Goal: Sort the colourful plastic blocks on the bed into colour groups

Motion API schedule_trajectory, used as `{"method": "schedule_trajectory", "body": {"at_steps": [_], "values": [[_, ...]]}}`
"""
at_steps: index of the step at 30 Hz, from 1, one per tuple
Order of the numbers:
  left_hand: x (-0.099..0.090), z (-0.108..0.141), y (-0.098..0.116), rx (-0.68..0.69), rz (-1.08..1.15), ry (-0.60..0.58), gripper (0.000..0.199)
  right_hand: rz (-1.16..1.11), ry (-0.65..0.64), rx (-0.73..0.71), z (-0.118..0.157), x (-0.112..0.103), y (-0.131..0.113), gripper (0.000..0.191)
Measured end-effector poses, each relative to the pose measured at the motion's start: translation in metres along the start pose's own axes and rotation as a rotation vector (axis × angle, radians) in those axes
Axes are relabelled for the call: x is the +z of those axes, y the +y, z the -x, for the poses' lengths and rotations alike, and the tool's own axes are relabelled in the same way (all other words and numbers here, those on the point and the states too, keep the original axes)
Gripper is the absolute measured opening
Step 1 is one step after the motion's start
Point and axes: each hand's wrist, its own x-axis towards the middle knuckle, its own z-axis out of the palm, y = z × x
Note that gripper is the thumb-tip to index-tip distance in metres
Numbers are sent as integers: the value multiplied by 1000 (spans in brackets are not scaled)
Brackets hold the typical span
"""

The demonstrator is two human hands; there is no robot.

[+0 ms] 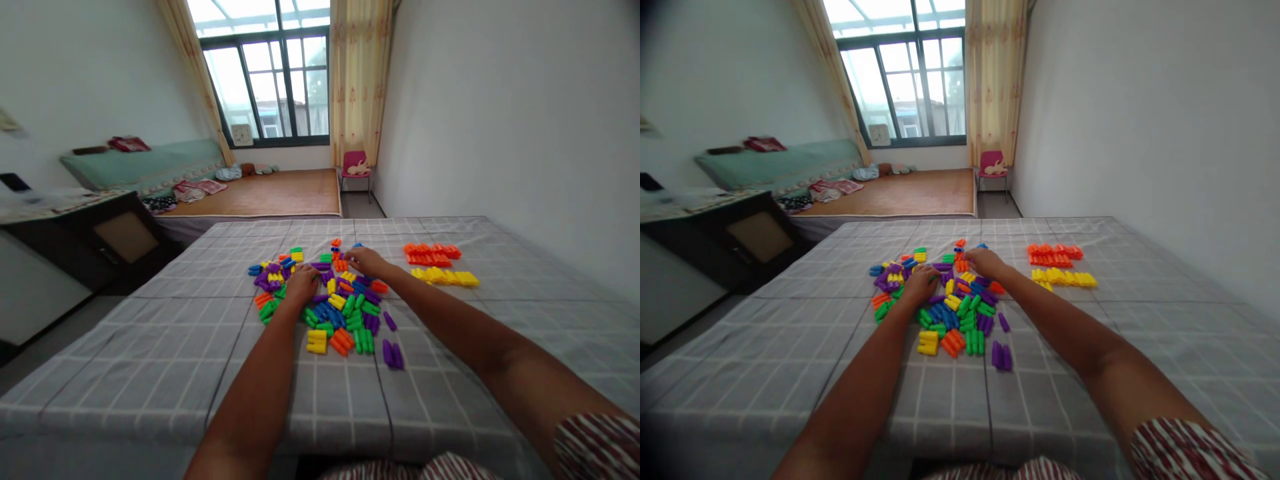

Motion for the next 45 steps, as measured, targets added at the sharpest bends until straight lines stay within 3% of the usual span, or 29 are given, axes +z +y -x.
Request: {"method": "schedule_trajectory", "body": {"at_steps": [3, 7, 13, 17, 21, 25, 28, 30, 37, 40, 45], "values": [[-1, 1, 0, 10, 21, 6, 28, 49, -129, 5, -24, 11, -14, 32], [1, -1, -3, 7, 49, 8, 28, 94, -248, 80, -32, 9, -15, 44], [5, -5, -9, -3, 33, 11, 29, 89, -212, 213, -14, -6, 7, 45], [2, -6, -13, -36, -21, 24, 30, 78, -83, 319, 13, -31, 36, 36], [-10, -8, -12, -82, 16, 118, 31, 34, 46, 496, 52, -67, 85, 36], [-18, -11, 5, -27, 159, 233, 28, 78, -26, 698, 89, -85, 132, 39], [-15, -13, 17, 61, 261, 228, 25, 135, -96, 785, 103, -81, 145, 38], [-10, -14, 19, 55, 333, 213, 25, 160, -130, 811, 105, -75, 144, 40], [1, -14, -1, -221, 647, 208, 37, 282, -100, 840, 101, -72, 136, 54], [-8, -16, -11, -235, 661, 240, 40, 299, -90, 743, 92, -75, 119, 49], [-43, -12, -44, -351, 465, 501, 41, 241, -51, 484, 74, -62, 62, 38]]}}
